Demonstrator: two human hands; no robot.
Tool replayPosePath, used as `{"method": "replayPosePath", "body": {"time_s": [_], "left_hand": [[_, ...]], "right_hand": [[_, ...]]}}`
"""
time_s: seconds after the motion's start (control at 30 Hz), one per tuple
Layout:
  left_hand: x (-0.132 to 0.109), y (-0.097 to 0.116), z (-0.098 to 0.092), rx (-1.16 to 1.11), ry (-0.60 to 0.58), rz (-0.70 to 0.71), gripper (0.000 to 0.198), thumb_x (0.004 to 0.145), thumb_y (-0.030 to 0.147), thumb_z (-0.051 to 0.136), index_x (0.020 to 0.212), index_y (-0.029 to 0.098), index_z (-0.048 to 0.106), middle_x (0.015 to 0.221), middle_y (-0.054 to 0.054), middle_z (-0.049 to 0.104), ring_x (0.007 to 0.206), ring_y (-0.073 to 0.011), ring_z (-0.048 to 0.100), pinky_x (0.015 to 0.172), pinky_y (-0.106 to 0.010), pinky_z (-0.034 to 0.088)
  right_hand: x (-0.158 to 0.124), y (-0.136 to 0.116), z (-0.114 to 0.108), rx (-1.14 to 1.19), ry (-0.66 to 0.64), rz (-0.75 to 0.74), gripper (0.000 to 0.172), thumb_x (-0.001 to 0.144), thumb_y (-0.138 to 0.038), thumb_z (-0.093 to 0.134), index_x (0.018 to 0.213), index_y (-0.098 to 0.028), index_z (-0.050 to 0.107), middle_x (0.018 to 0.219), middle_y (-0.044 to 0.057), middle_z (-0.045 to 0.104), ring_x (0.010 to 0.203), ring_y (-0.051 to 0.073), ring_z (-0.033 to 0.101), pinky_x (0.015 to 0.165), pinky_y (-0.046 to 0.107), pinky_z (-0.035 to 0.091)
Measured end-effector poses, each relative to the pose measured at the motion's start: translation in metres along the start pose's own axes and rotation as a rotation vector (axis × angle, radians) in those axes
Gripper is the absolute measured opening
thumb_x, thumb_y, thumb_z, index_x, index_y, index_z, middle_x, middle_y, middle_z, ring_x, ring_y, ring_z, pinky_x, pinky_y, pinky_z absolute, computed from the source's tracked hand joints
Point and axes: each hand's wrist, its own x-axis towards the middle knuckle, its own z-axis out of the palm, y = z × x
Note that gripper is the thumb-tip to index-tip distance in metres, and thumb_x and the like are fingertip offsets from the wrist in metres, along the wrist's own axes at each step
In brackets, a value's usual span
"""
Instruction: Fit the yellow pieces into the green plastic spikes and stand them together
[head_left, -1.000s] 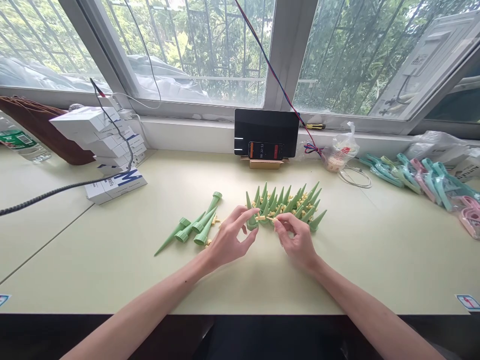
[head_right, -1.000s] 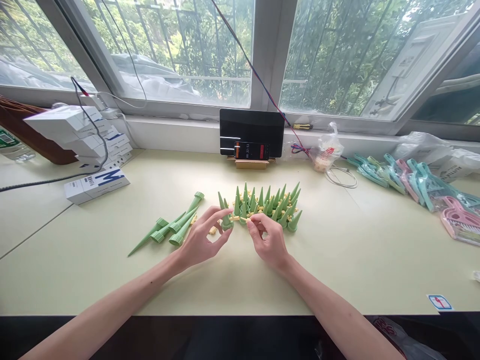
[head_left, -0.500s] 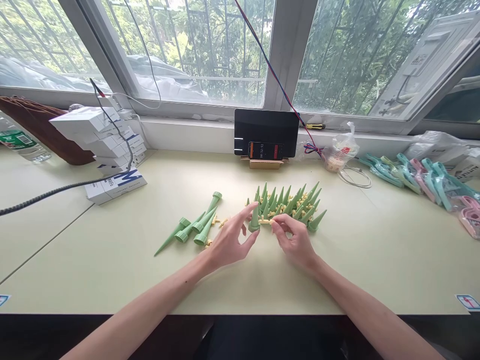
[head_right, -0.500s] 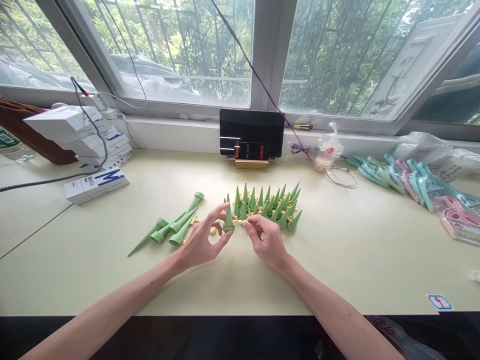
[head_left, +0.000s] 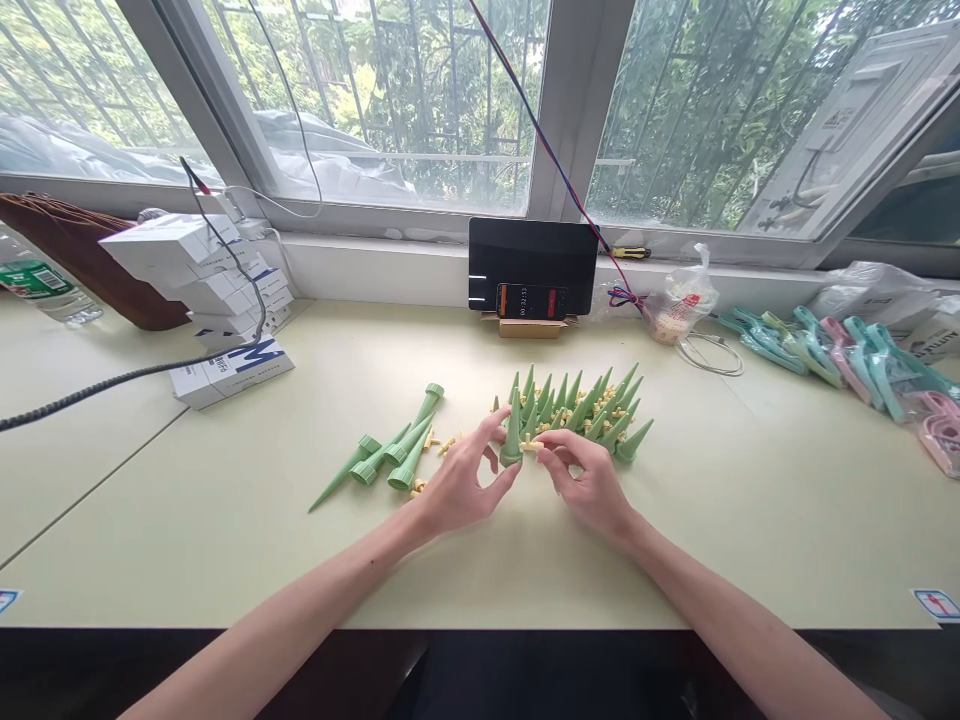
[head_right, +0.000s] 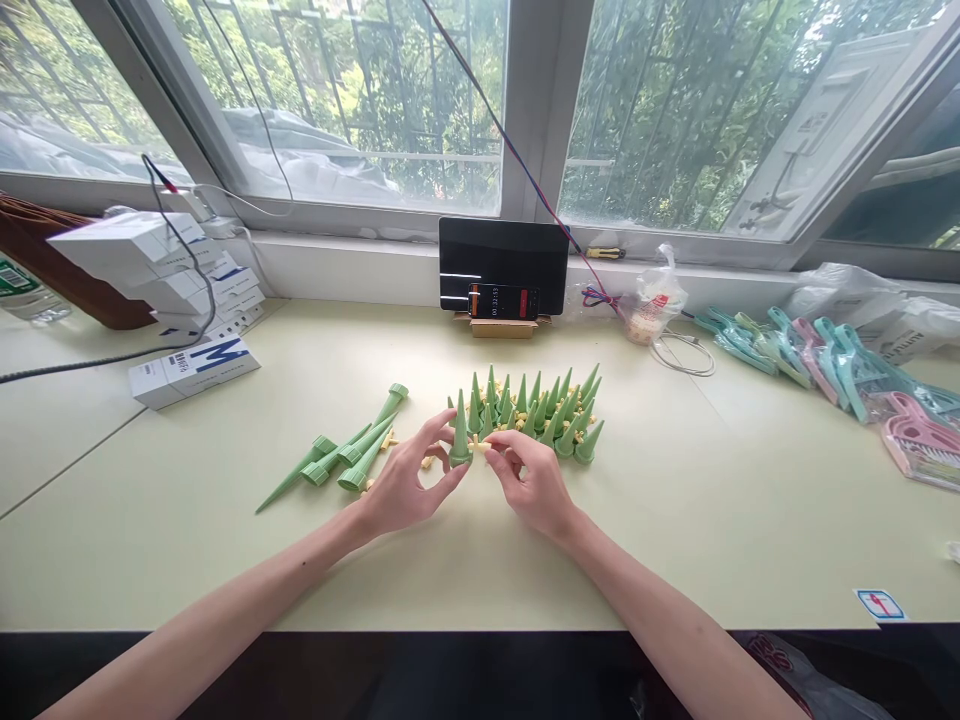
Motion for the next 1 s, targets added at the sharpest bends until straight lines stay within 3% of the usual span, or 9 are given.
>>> {"method": "replayPosePath", "body": {"time_s": [0.27, 1.0], "left_hand": [[0.0006, 0.0015, 0.0, -0.012, -0.004, -0.032, 0.063, 0.09, 0.021, 0.06, 0.146, 0.028, 0.031, 0.1, -0.004, 0.065, 0.07, -0.0122, 0.062, 0.073, -0.03, 0.056], [-0.0011, -0.002, 0.0024, 0.003, -0.008, -0.041, 0.064, 0.09, 0.023, 0.061, 0.146, 0.028, 0.03, 0.098, -0.004, 0.065, 0.073, -0.0135, 0.06, 0.068, -0.028, 0.055]], "right_hand": [[-0.0006, 0.003, 0.0009, -0.001, 0.004, -0.033, 0.016, 0.099, -0.032, 0.055, 0.106, -0.021, 0.064, 0.093, 0.005, 0.067, 0.052, 0.01, 0.052, 0.048, 0.026, 0.046], [0.0017, -0.0002, 0.0002, -0.006, -0.013, -0.042, 0.019, 0.1, -0.036, 0.055, 0.103, -0.021, 0.066, 0.091, 0.005, 0.064, 0.055, 0.011, 0.051, 0.05, 0.026, 0.047]]}}
